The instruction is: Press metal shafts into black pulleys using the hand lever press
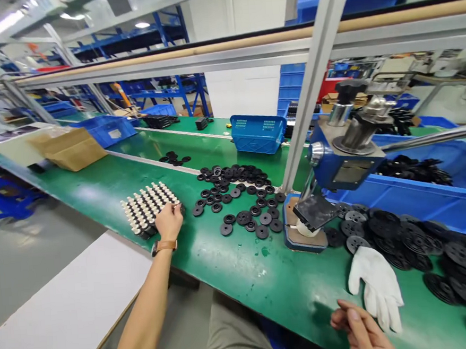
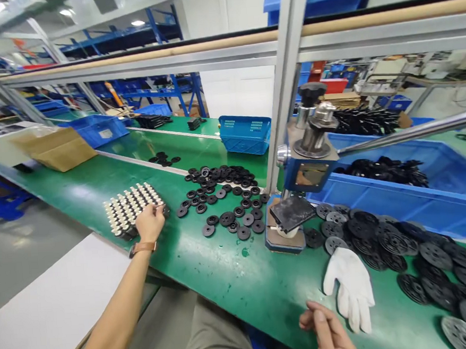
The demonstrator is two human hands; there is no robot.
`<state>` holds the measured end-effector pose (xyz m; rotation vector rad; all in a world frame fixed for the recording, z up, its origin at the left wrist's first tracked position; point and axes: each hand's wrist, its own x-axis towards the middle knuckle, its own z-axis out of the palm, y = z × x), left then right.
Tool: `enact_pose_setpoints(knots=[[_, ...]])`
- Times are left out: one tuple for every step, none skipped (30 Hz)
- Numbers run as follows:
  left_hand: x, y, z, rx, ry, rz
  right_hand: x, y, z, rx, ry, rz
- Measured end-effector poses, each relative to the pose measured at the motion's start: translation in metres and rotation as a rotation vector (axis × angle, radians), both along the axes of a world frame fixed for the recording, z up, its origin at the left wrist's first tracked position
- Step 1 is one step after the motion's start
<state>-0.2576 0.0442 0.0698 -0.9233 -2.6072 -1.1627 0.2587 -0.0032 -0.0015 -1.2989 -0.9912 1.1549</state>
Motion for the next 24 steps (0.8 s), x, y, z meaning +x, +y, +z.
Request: enact_pose_setpoints(knots=[[0.004, -0.004, -0.001, 0.011, 0.017, -0.023, -0.004, -0.005, 0.003, 0.003, -0.015, 0.014], [0.011, -0.01, -0.002, 0.028, 0.034, -0.043, -0.008, -0.009, 0.005, 0.001, -0.031, 0.028], [0.019, -0.016, -0.002, 0.051, 0.049, -0.059, -0.013, -0.012, 0.008, -0.003, -0.048, 0.042], [0.03, -0.023, -0.002, 0.076, 0.06, -0.077, -0.017, -0.015, 0.011, -0.006, -0.068, 0.056], [0.045, -0.029, -0.001, 0.098, 0.064, -0.101, -0.023, -0.017, 0.015, -0.004, -0.093, 0.074], [0.063, -0.035, 0.0, 0.114, 0.06, -0.14, -0.029, -0.019, 0.019, 0.006, -0.124, 0.102], [0.084, -0.041, 0.001, 0.122, 0.045, -0.198, -0.036, -0.019, 0.024, 0.031, -0.157, 0.151], [0.107, -0.046, 0.003, 0.113, 0.015, -0.277, -0.043, -0.018, 0.028, 0.072, -0.191, 0.213], [0.132, -0.05, 0.005, 0.097, -0.045, -0.379, -0.051, -0.017, 0.032, 0.125, -0.226, 0.278], [0.158, -0.053, 0.006, 0.083, -0.224, -0.523, -0.059, -0.015, 0.035, 0.181, -0.261, 0.345], [0.183, -0.055, 0.008, 0.067, -0.41, -0.65, -0.066, -0.014, 0.037, 0.235, -0.297, 0.41], [0.206, -0.056, 0.009, 0.041, -0.568, -0.75, -0.072, -0.013, 0.037, 0.278, -0.33, 0.478], [0.227, -0.057, 0.01, 0.019, -0.687, -0.817, -0.076, -0.012, 0.037, 0.305, -0.358, 0.54], [0.245, -0.058, 0.01, 0.011, -0.774, -0.867, -0.08, -0.011, 0.036, 0.309, -0.378, 0.592], [0.26, -0.059, 0.009, 0.014, -0.825, -0.897, -0.081, -0.011, 0.034, 0.292, -0.384, 0.633], [0.273, -0.059, 0.008, 0.032, -0.842, -0.902, -0.081, -0.012, 0.031, 0.256, -0.373, 0.652], [0.283, -0.059, 0.006, 0.06, -0.829, -0.89, -0.08, -0.013, 0.028, 0.204, -0.343, 0.648], [0.291, -0.06, 0.004, 0.086, -0.797, -0.872, -0.079, -0.014, 0.026, 0.145, -0.296, 0.628], [0.299, -0.061, 0.001, 0.105, -0.754, -0.864, -0.077, -0.016, 0.023, 0.091, -0.236, 0.602], [0.305, -0.062, -0.002, 0.111, -0.715, -0.876, -0.075, -0.018, 0.021, 0.051, -0.176, 0.576], [0.311, -0.063, -0.005, 0.099, -0.69, -0.906, -0.073, -0.02, 0.019, 0.029, -0.123, 0.549], [0.316, -0.064, -0.007, 0.072, -0.681, -0.947, -0.071, -0.022, 0.018, 0.021, -0.087, 0.528], [0.32, -0.065, -0.009, 0.039, -0.688, -0.982, -0.07, -0.024, 0.017, 0.022, -0.066, 0.517], [0.322, -0.066, -0.011, 0.007, -0.705, -1.006, -0.067, -0.026, 0.017, 0.026, -0.052, 0.52]])
